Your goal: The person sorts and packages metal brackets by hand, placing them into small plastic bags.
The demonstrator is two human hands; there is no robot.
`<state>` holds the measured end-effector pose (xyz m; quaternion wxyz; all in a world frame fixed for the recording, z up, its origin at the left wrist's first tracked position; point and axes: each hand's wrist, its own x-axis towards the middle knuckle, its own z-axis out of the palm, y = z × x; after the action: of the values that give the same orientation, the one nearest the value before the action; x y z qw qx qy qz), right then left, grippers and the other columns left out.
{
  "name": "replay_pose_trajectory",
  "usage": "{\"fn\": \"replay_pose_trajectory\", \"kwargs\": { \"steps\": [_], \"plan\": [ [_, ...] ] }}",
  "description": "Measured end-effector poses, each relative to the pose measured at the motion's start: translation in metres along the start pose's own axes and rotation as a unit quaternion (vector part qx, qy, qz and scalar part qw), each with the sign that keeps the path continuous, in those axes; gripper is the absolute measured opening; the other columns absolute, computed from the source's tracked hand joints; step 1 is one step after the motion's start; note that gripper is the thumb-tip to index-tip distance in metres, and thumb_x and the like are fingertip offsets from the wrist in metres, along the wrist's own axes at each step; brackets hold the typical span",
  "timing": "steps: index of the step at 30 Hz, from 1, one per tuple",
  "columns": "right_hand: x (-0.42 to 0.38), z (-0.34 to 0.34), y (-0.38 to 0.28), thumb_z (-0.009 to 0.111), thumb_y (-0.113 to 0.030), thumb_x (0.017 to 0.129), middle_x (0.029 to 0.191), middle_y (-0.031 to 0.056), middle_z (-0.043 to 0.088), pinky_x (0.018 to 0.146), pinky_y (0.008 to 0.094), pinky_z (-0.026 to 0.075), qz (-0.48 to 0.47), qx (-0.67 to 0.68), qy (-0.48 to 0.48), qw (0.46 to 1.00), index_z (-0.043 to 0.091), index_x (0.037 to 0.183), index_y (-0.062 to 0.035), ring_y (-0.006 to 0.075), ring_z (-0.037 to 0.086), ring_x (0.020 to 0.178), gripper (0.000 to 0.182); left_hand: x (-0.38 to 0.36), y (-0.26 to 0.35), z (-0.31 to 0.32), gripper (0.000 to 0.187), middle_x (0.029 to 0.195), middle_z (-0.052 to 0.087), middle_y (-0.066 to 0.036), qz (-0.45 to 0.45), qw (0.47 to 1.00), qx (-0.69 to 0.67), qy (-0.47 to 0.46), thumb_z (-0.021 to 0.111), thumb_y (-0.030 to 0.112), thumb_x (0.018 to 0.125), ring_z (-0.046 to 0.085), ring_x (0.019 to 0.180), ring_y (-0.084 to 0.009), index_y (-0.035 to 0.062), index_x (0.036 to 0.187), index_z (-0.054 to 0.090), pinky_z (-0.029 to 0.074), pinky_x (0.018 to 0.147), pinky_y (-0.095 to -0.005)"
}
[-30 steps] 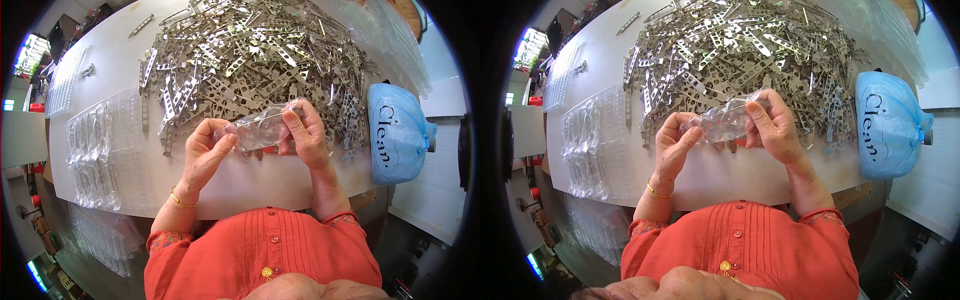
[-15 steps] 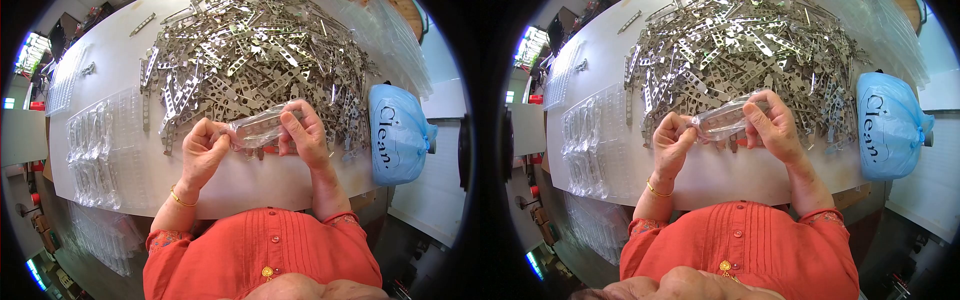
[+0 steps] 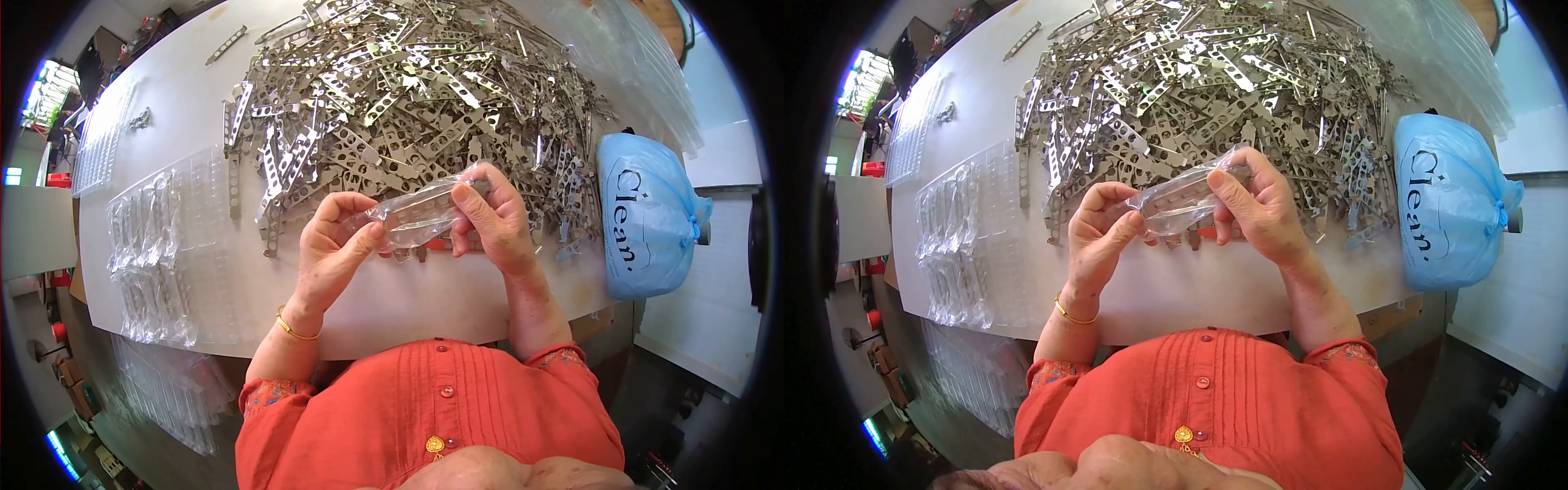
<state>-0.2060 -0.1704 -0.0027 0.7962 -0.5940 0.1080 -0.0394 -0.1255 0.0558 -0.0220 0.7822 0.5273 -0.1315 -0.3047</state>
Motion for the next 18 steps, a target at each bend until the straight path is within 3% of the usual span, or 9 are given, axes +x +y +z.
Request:
{"fn": "replay_pose_trajectory", "kwargs": {
  "steps": [10,18],
  "plan": [
    [0.0002,0.0003,-0.0013,0.065,-0.018,0.1,0.071,0.0022,0.06,0.045,0.0243,0.049,0.015,0.002,-0.015,1.0,0.054,0.104,-0.006,0.0081,0.057,0.051,0.017,0.0005,-0.0026,-0.0007,0.01,0.105,0.062,-0.011,0.043,0.999,0.012,0.002,0.064,-0.002,0.095,0.064,0.083,-0.0127,-0.0023,0.101,0.056,0.056,0.075,-0.0284],
    [0.0004,-0.0015,0.0021,0.067,-0.018,0.098,0.072,0.0011,0.06,0.049,0.0239,0.049,0.01,0.019,-0.032,0.999,0.056,0.109,-0.0087,0.0074,0.058,0.055,0.018,0.0001,-0.0017,-0.0009,0.011,0.105,0.063,-0.013,0.062,0.998,0.015,0.006,0.064,-0.004,0.095,0.064,0.082,-0.0137,-0.0013,0.095,0.053,0.056,0.073,-0.0288]
  ]
}}
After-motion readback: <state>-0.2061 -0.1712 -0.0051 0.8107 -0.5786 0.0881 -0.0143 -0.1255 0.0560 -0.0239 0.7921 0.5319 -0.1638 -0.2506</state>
